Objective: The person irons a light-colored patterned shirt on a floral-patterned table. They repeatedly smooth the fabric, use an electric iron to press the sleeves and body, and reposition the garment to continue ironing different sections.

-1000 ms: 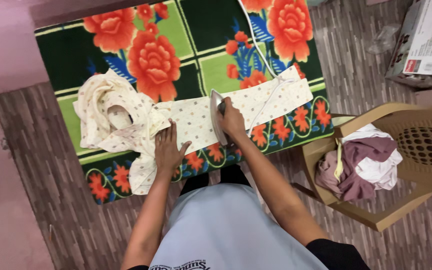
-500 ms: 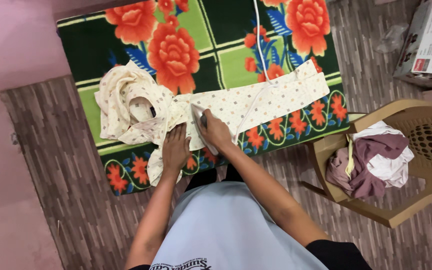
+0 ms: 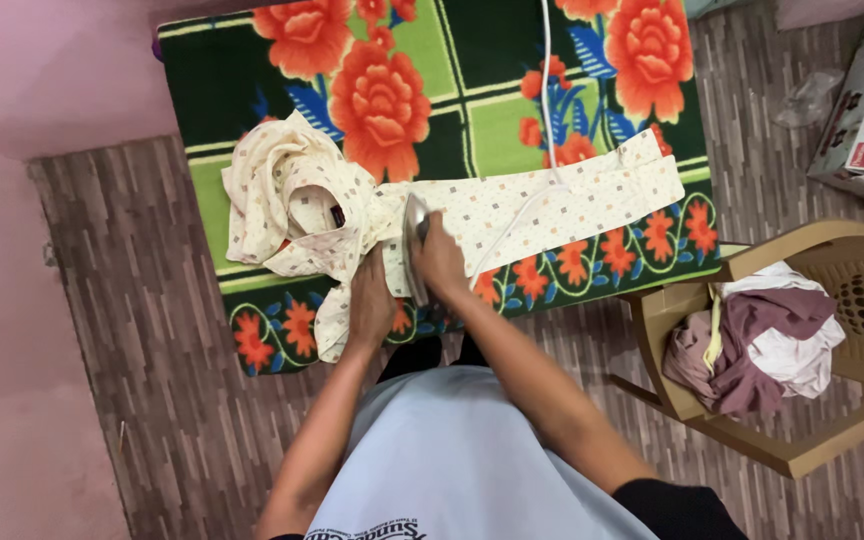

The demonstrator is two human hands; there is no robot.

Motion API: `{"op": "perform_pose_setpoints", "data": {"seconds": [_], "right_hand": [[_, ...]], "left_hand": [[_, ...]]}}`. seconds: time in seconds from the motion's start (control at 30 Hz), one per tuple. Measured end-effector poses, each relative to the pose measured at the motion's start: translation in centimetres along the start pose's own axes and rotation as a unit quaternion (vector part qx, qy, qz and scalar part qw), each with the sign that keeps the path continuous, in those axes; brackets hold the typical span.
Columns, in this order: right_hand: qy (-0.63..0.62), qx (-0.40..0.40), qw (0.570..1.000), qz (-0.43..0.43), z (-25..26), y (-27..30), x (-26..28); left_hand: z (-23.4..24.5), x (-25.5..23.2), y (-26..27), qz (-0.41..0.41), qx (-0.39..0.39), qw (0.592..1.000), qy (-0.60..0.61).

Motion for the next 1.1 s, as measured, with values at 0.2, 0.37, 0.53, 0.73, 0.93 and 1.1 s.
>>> {"op": "perform_pose_setpoints", "data": {"seconds": [0.2, 0.37, 0.53, 0.73, 0.93, 1.1], "right_hand": [[0.013, 0.026, 1.000, 0.009, 1.8, 1.5, -0.5], [0.040, -0.037, 0.998, -0.026, 4.9, -3.6, -3.4], [0.046, -0.064, 0.997, -0.028, 7.9, -4.0, -7.2], [0.067, -0.054, 0.994, -0.061, 10.7, -3.3, -10.3], [0.066, -0.070, 0.995, -0.008, 14.0, -6.8, -12.3], [0.086, -0.034, 0.995, -0.042, 15.0, -4.8, -14.5]], "left_hand": [[0.6, -0.8, -1.3, 0.017, 0.025, 0.997, -0.076], [0.3, -1.6, -1.2, -0.030, 0.012, 0.981, -0.189], [-0.5, -1.9, -1.3, -0.006, 0.041, 0.966, -0.254], [-2.0, -2.5, -2.6, 0.011, 0.011, 0.951, -0.309], [-4.0, -3.3, -3.5, 0.064, 0.004, 0.945, -0.319], [-5.9, -4.3, -4.3, 0.091, 0.001, 0.931, -0.352]]}}
Point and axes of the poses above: each hand's wrist, its own y-axis away from the middle knuckle, its own z-axis out of the back of the hand, x = y × z, the point moved 1 cm from there along -y, towards the middle knuckle, and after that the axes turned 5 degrees about z, right-handed, at the moved point
